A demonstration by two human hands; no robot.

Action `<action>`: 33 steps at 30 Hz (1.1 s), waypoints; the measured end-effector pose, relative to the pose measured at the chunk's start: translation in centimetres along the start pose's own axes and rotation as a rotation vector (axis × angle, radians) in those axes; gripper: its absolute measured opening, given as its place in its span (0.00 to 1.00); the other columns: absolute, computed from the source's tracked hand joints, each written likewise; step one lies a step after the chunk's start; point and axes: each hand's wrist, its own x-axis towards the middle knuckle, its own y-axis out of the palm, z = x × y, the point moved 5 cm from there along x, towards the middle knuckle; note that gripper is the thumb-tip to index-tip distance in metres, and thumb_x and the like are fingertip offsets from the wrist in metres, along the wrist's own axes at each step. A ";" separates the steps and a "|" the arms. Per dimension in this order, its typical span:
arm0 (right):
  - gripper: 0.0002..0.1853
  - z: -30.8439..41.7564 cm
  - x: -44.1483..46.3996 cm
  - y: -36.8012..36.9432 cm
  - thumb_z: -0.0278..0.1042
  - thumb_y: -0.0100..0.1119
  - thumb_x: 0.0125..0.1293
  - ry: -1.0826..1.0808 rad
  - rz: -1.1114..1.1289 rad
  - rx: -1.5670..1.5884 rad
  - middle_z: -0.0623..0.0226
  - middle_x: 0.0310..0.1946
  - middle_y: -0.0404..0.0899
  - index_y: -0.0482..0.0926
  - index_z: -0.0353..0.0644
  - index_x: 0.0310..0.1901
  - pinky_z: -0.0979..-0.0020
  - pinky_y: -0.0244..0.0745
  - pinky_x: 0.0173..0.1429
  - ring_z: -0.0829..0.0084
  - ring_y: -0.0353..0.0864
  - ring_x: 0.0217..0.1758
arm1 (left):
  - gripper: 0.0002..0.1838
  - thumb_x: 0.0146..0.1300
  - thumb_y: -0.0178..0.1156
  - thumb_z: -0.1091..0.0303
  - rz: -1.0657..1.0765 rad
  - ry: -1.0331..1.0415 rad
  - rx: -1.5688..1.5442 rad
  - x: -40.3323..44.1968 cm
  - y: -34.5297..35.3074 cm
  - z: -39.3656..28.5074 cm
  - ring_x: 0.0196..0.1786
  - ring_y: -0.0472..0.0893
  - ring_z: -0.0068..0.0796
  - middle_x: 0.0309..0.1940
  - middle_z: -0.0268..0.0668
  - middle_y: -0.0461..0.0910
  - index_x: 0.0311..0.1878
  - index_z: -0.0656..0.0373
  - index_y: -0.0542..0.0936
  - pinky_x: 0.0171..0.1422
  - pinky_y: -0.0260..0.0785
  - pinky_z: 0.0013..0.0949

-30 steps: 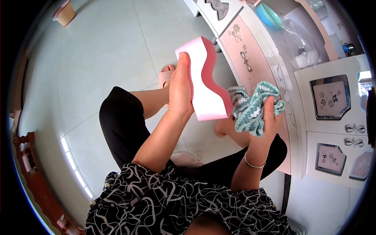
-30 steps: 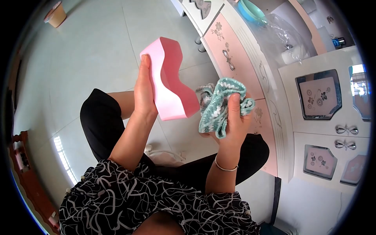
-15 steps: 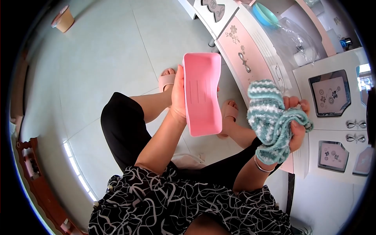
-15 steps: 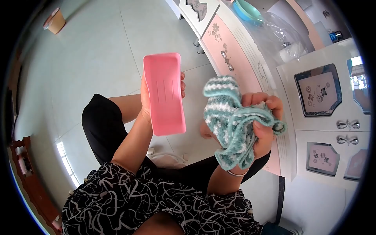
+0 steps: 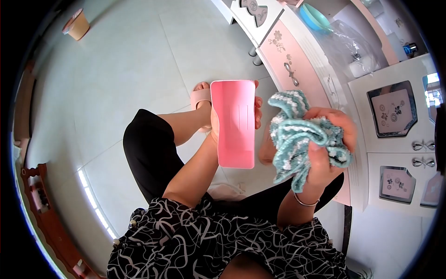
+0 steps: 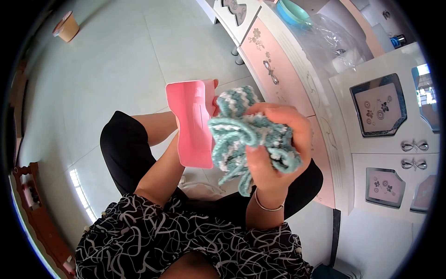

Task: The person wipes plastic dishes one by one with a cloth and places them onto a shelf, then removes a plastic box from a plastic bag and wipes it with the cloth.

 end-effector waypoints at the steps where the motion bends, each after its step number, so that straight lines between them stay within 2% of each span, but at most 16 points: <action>1: 0.19 0.0 -0.1 -0.4 0.26 0.59 0.47 0.025 -0.050 0.006 0.53 0.33 0.73 0.68 0.32 0.42 0.72 0.69 0.39 0.68 0.74 0.35 | 0.32 0.54 0.46 0.44 0.050 -0.008 -0.083 0.2 -0.5 0.3 0.27 0.75 0.36 0.34 0.43 0.73 0.55 0.58 0.65 0.30 0.65 0.35; 5: 0.20 -0.3 -0.6 -1.0 0.24 0.58 0.45 0.044 -0.083 0.035 0.53 0.34 0.72 0.68 0.32 0.43 0.73 0.69 0.40 0.67 0.74 0.36 | 0.34 0.53 0.49 0.45 0.191 -0.022 -0.179 0.6 -1.3 0.9 0.29 0.75 0.38 0.35 0.43 0.72 0.58 0.57 0.62 0.31 0.66 0.36; 9: 0.20 -0.5 -1.0 -1.1 0.22 0.57 0.44 0.108 -0.122 0.011 0.54 0.34 0.72 0.68 0.33 0.42 0.72 0.69 0.41 0.66 0.74 0.36 | 0.35 0.51 0.52 0.45 0.141 -0.035 -0.154 0.3 -1.6 0.8 0.30 0.74 0.39 0.36 0.44 0.72 0.58 0.56 0.61 0.32 0.65 0.37; 11: 0.20 -0.7 -1.2 -1.0 0.22 0.57 0.44 0.105 -0.103 0.020 0.54 0.34 0.72 0.68 0.33 0.42 0.72 0.69 0.41 0.66 0.74 0.36 | 0.37 0.49 0.53 0.44 0.306 -0.049 -0.204 0.5 -1.8 0.8 0.30 0.74 0.41 0.37 0.44 0.71 0.59 0.55 0.60 0.33 0.65 0.39; 17: 0.19 -0.8 -1.4 -0.8 0.23 0.58 0.45 0.098 -0.064 0.008 0.53 0.34 0.72 0.68 0.33 0.42 0.72 0.69 0.41 0.66 0.75 0.36 | 0.39 0.46 0.54 0.42 0.302 -0.122 -0.256 0.4 -1.8 0.8 0.29 0.73 0.41 0.35 0.44 0.72 0.59 0.53 0.59 0.32 0.63 0.39; 24: 0.18 -0.7 -1.6 -0.6 0.23 0.58 0.46 0.084 -0.034 -0.013 0.54 0.33 0.72 0.68 0.32 0.41 0.71 0.69 0.40 0.66 0.75 0.35 | 0.39 0.45 0.53 0.41 0.290 -0.109 -0.238 0.5 -2.3 1.0 0.28 0.73 0.41 0.35 0.44 0.72 0.59 0.53 0.59 0.31 0.62 0.38; 27: 0.17 -0.8 -1.8 -0.4 0.23 0.57 0.46 0.066 -0.007 0.021 0.53 0.34 0.72 0.68 0.32 0.41 0.70 0.70 0.40 0.66 0.75 0.35 | 0.38 0.47 0.53 0.41 0.274 -0.107 -0.212 0.4 -1.9 0.9 0.29 0.74 0.40 0.34 0.44 0.72 0.59 0.53 0.60 0.32 0.64 0.37; 30: 0.17 -1.0 -2.2 0.7 0.21 0.57 0.46 0.095 0.025 0.080 0.52 0.35 0.71 0.69 0.32 0.41 0.69 0.70 0.40 0.65 0.75 0.34 | 0.34 0.52 0.51 0.45 0.275 -0.141 -0.386 0.3 -1.3 1.0 0.31 0.75 0.40 0.37 0.45 0.73 0.58 0.57 0.61 0.34 0.68 0.37; 32: 0.18 -1.2 -2.6 2.0 0.20 0.56 0.45 0.102 0.134 0.092 0.52 0.37 0.71 0.69 0.32 0.41 0.68 0.70 0.43 0.64 0.74 0.38 | 0.28 0.59 0.47 0.51 0.142 -0.103 -0.429 0.5 -2.4 1.4 0.34 0.76 0.39 0.39 0.46 0.74 0.56 0.61 0.64 0.38 0.71 0.37; 33: 0.18 -1.6 -2.9 2.7 0.20 0.56 0.45 0.097 0.193 0.099 0.53 0.37 0.71 0.69 0.32 0.42 0.68 0.69 0.44 0.64 0.73 0.41 | 0.28 0.59 0.47 0.51 0.143 -0.105 -0.428 0.3 -1.8 1.3 0.34 0.76 0.39 0.39 0.46 0.74 0.56 0.61 0.64 0.38 0.71 0.37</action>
